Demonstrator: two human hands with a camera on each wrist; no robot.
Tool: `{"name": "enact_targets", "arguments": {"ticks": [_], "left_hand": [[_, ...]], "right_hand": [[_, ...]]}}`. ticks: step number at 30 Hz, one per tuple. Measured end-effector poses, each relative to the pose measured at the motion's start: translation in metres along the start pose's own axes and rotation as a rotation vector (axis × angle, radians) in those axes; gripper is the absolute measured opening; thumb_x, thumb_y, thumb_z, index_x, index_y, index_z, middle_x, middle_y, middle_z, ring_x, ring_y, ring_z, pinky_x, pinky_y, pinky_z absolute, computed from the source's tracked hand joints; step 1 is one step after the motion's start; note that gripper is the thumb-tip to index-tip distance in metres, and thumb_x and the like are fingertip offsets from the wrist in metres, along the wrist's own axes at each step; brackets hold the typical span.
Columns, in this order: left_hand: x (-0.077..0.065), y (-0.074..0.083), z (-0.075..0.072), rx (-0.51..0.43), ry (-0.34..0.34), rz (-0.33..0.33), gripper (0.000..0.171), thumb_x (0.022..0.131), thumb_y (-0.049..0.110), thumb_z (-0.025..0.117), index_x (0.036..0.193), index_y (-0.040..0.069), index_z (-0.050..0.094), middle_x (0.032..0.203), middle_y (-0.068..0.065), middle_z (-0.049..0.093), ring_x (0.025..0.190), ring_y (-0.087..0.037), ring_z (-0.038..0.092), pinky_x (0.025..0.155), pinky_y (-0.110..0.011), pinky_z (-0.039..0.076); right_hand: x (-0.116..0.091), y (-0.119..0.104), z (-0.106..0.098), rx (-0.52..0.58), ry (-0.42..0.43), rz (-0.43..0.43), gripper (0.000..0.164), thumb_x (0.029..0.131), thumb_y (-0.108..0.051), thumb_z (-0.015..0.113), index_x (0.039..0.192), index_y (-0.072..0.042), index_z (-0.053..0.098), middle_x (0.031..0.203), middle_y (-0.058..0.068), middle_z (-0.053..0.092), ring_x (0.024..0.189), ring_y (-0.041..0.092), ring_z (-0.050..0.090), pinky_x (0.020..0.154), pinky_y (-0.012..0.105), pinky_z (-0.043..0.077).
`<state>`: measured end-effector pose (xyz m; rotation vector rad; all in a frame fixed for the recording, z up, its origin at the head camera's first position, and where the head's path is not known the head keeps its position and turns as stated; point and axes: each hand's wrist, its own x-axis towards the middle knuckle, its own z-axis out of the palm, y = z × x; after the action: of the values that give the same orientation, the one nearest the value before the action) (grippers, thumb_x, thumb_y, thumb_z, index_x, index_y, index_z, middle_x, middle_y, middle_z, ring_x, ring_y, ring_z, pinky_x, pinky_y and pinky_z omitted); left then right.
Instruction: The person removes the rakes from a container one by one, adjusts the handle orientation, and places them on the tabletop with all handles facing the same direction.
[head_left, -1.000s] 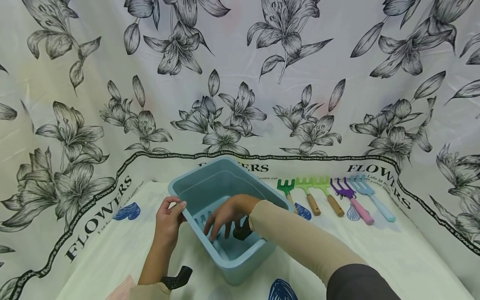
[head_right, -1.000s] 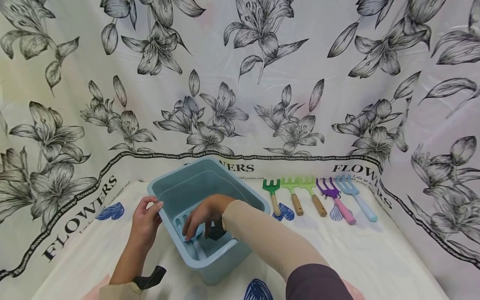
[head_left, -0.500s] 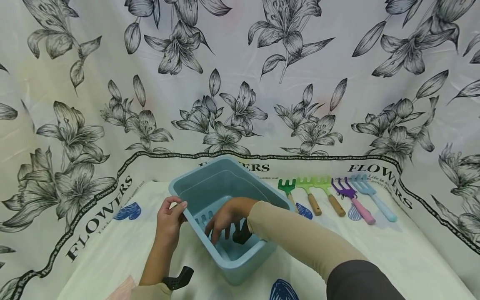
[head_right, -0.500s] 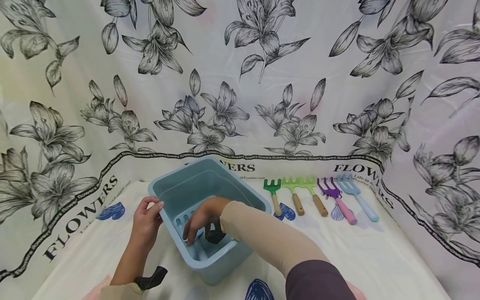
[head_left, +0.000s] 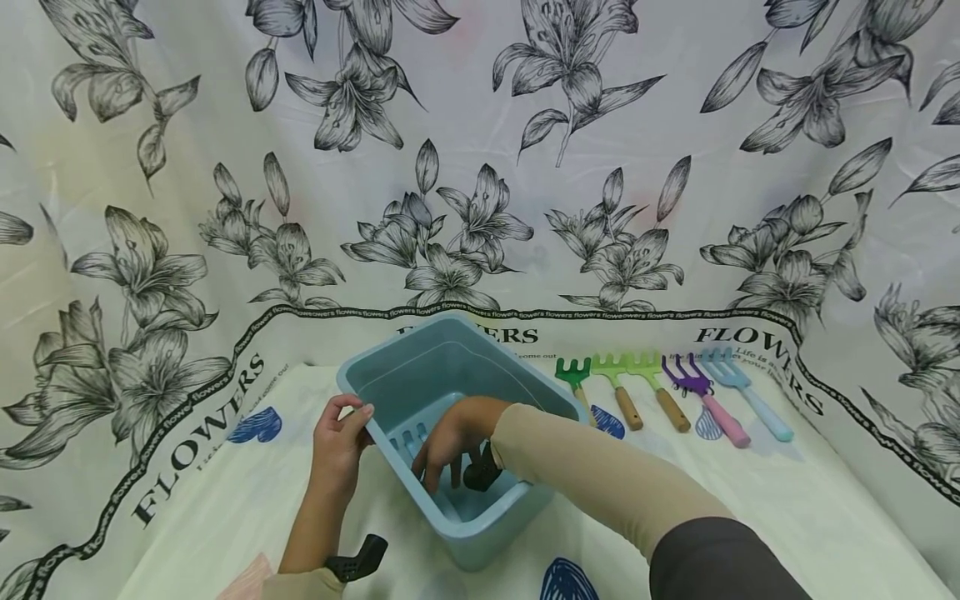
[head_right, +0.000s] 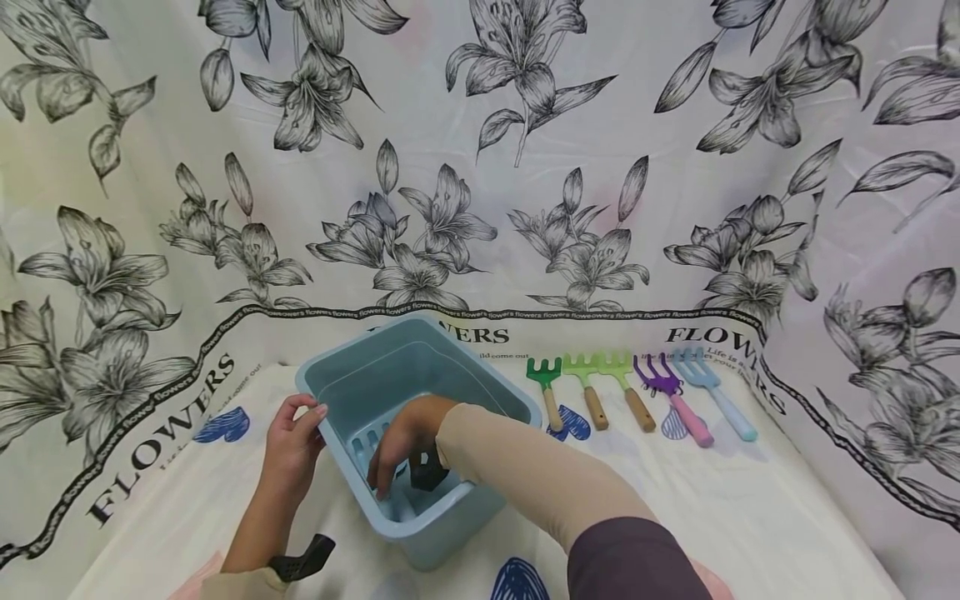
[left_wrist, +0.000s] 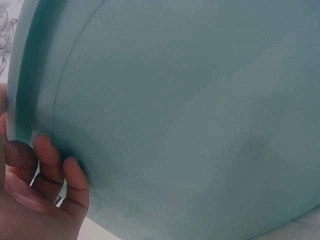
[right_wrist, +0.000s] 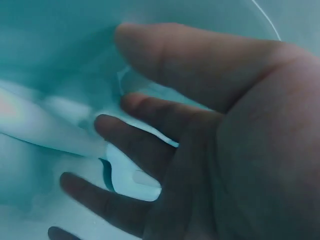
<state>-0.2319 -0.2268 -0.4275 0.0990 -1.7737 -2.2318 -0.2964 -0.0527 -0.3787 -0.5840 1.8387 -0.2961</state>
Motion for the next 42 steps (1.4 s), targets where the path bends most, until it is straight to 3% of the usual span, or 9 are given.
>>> {"name": "enact_targets", "arguments": {"ticks": [5,12,20,23,26,32,36,39,42], "left_hand": [[0.001,-0.002,0.000,-0.008,-0.014,0.008,0.026,0.099,0.013,0.058,0.111,-0.002,0.040,0.077,0.000,0.069,0.068,-0.016,0.066,0.069,-0.029,0.054],[0.001,-0.001,0.000,-0.017,-0.019,-0.001,0.026,0.099,0.014,0.057,0.112,-0.001,0.040,0.076,0.001,0.068,0.067,-0.016,0.065,0.069,-0.029,0.054],[0.001,0.000,0.000,-0.020,-0.016,-0.001,0.028,0.098,0.015,0.058,0.112,-0.002,0.040,0.075,0.000,0.068,0.065,-0.016,0.065,0.067,-0.029,0.054],[0.000,0.000,0.001,-0.012,-0.017,-0.002,0.028,0.099,0.015,0.058,0.113,-0.002,0.040,0.075,0.000,0.068,0.064,-0.016,0.065,0.068,-0.030,0.054],[0.000,0.000,0.001,-0.011,-0.022,-0.001,0.029,0.099,0.015,0.058,0.113,-0.002,0.040,0.075,0.000,0.068,0.064,-0.017,0.065,0.068,-0.030,0.054],[-0.001,0.001,0.001,-0.009,-0.012,-0.006,0.028,0.099,0.014,0.057,0.114,-0.002,0.040,0.076,0.000,0.069,0.066,-0.017,0.066,0.070,-0.030,0.054],[-0.001,0.002,0.000,0.003,0.006,-0.016,0.026,0.099,0.013,0.057,0.114,-0.001,0.040,0.078,0.001,0.069,0.069,-0.016,0.068,0.070,-0.030,0.055],[-0.001,0.003,-0.001,0.004,0.005,-0.022,0.026,0.099,0.014,0.057,0.113,-0.001,0.040,0.078,0.001,0.069,0.068,-0.017,0.068,0.070,-0.030,0.055],[-0.001,0.002,-0.003,0.002,0.001,-0.019,0.026,0.099,0.014,0.057,0.114,-0.001,0.041,0.078,0.001,0.069,0.066,-0.018,0.067,0.069,-0.030,0.054]], "right_hand": [[-0.001,0.000,0.000,-0.037,-0.041,0.043,0.051,0.091,-0.022,0.067,0.140,-0.023,0.051,0.134,-0.003,0.051,0.114,0.026,0.058,0.104,0.052,0.034],[-0.004,0.003,-0.003,-0.142,-0.031,0.045,0.040,0.092,-0.026,0.066,0.131,-0.025,0.059,0.137,-0.004,0.051,0.123,0.032,0.050,0.103,0.047,0.037],[-0.001,0.005,-0.003,-0.052,-0.104,0.074,0.044,0.095,-0.020,0.061,0.139,-0.020,0.053,0.146,-0.002,0.044,0.136,0.028,0.038,0.109,0.041,0.031],[0.001,0.006,-0.003,-0.061,-0.145,0.071,0.046,0.097,-0.019,0.059,0.142,-0.020,0.049,0.150,-0.003,0.039,0.140,0.022,0.030,0.110,0.038,0.028],[0.000,0.007,-0.005,-0.068,-0.153,0.055,0.044,0.097,-0.019,0.057,0.140,-0.019,0.050,0.149,-0.002,0.040,0.139,0.023,0.032,0.110,0.038,0.029],[-0.003,0.005,-0.007,-0.043,-0.098,0.004,0.040,0.096,-0.016,0.058,0.135,-0.014,0.053,0.132,0.002,0.056,0.128,0.024,0.047,0.105,0.039,0.037],[-0.008,0.002,-0.008,-0.020,-0.012,-0.073,0.041,0.094,-0.016,0.060,0.134,-0.012,0.054,0.113,0.005,0.064,0.108,0.023,0.060,0.098,0.041,0.043],[-0.012,0.001,-0.011,-0.031,0.066,-0.155,0.047,0.093,-0.019,0.063,0.138,-0.010,0.050,0.108,0.005,0.064,0.098,0.024,0.063,0.094,0.042,0.046],[-0.014,0.003,-0.017,-0.040,0.153,-0.234,0.053,0.091,-0.021,0.065,0.140,-0.009,0.048,0.112,0.003,0.060,0.100,0.021,0.061,0.093,0.041,0.047]]}}
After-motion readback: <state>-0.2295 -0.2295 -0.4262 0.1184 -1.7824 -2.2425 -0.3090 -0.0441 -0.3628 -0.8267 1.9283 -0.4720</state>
